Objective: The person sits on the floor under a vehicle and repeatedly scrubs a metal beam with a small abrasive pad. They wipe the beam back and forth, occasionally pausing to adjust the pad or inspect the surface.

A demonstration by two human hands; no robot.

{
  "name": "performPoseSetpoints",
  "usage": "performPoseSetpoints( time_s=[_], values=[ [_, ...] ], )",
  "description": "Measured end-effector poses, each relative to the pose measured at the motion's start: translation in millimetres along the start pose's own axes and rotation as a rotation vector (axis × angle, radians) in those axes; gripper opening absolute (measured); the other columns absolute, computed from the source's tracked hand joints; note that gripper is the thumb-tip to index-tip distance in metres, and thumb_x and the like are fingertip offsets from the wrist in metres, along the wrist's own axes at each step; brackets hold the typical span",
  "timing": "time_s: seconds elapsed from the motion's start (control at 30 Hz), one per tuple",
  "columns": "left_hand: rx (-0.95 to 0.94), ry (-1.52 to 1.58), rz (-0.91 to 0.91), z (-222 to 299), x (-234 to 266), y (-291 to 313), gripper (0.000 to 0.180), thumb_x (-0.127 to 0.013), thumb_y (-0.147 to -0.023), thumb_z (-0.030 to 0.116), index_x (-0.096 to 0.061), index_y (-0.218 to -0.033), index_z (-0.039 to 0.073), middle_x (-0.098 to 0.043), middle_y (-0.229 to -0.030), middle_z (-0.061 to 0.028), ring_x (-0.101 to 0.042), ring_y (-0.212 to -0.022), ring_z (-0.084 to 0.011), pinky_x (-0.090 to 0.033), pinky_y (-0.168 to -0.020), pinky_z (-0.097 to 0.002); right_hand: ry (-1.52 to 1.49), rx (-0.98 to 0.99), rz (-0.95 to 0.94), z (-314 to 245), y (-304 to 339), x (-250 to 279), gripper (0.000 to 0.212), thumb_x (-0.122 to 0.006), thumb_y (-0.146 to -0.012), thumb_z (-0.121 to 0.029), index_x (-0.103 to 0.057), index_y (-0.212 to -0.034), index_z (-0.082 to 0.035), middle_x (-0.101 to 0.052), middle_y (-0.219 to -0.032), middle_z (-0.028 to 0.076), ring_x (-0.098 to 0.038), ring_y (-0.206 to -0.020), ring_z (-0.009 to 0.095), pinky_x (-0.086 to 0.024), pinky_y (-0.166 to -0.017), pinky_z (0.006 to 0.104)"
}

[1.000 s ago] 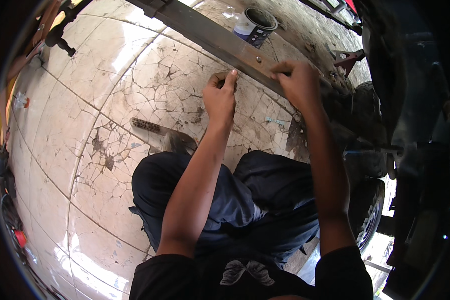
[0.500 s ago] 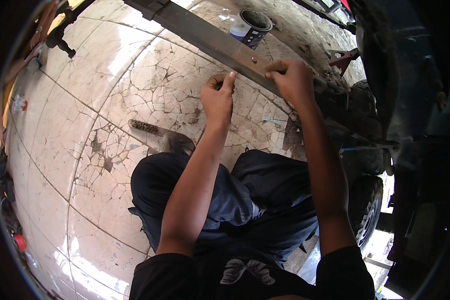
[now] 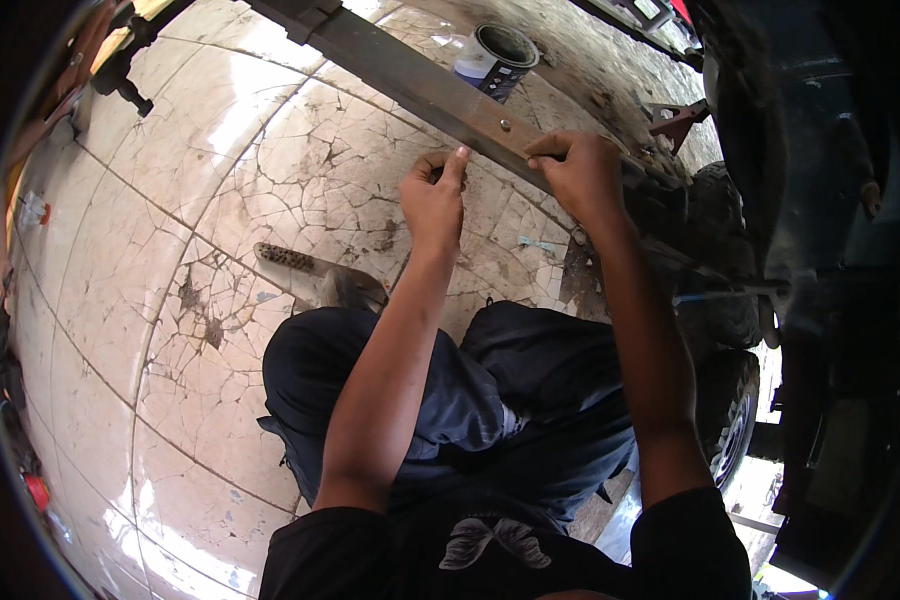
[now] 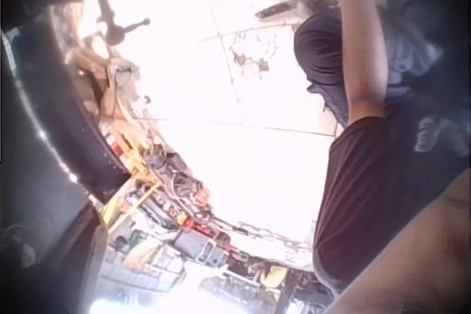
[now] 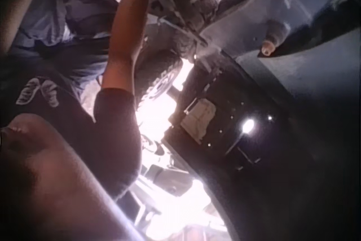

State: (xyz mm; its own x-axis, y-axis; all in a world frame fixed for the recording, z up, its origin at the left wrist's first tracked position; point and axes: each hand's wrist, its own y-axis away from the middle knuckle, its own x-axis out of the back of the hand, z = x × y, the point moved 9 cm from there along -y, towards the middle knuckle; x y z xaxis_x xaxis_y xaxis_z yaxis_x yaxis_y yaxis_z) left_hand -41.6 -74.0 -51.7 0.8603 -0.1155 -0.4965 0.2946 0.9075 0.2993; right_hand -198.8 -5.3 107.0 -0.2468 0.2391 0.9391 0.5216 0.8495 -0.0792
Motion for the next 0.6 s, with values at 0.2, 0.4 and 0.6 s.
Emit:
performPoseSetpoints(
  time_s=[0.2,0.4,0.6],
  values=[
    [0.014,-0.062,-0.02,1,-8,1,0.03,-0.08,-0.096,0.025,-0.073,-0.107,-0.002,-0.065,-0.088,-0.003,-0.057,-0.081,-0.0116,-0.047,-0.076,-0.0274,-0.095,0.021,0.035,-8,-31,-5,0.016,-0.084,-0.086,-0.019,-0.085,-0.102,-0.015,-0.082,-0.098,0.007,-0.078,-0.09,0.018,-0.059,-0.082,0.0315],
    [-0.019,0.008,0.044,5,6,-2,0.03,-0.081,-0.096,0.025,-0.074,-0.105,-0.002,-0.066,-0.085,-0.0029,-0.057,-0.076,-0.0114,-0.047,-0.073,-0.0261,-0.043,0.04,0.027,9,-16,-4,0.016,-0.084,-0.084,-0.019,-0.085,-0.1,-0.018,-0.081,-0.094,0.007,-0.079,-0.088,0.022,-0.06,-0.086,0.0339],
    [0.014,-0.078,0.024,0,-2,1,0.03,-0.082,-0.095,0.027,-0.074,-0.103,-0.001,-0.066,-0.084,-0.003,-0.057,-0.076,-0.011,-0.048,-0.072,-0.0265,-0.075,0.041,0.023,22,-9,0,0.017,-0.084,-0.083,-0.021,-0.086,-0.1,-0.018,-0.081,-0.094,0.008,-0.078,-0.087,0.023,-0.059,-0.087,0.0349]
  ],
)
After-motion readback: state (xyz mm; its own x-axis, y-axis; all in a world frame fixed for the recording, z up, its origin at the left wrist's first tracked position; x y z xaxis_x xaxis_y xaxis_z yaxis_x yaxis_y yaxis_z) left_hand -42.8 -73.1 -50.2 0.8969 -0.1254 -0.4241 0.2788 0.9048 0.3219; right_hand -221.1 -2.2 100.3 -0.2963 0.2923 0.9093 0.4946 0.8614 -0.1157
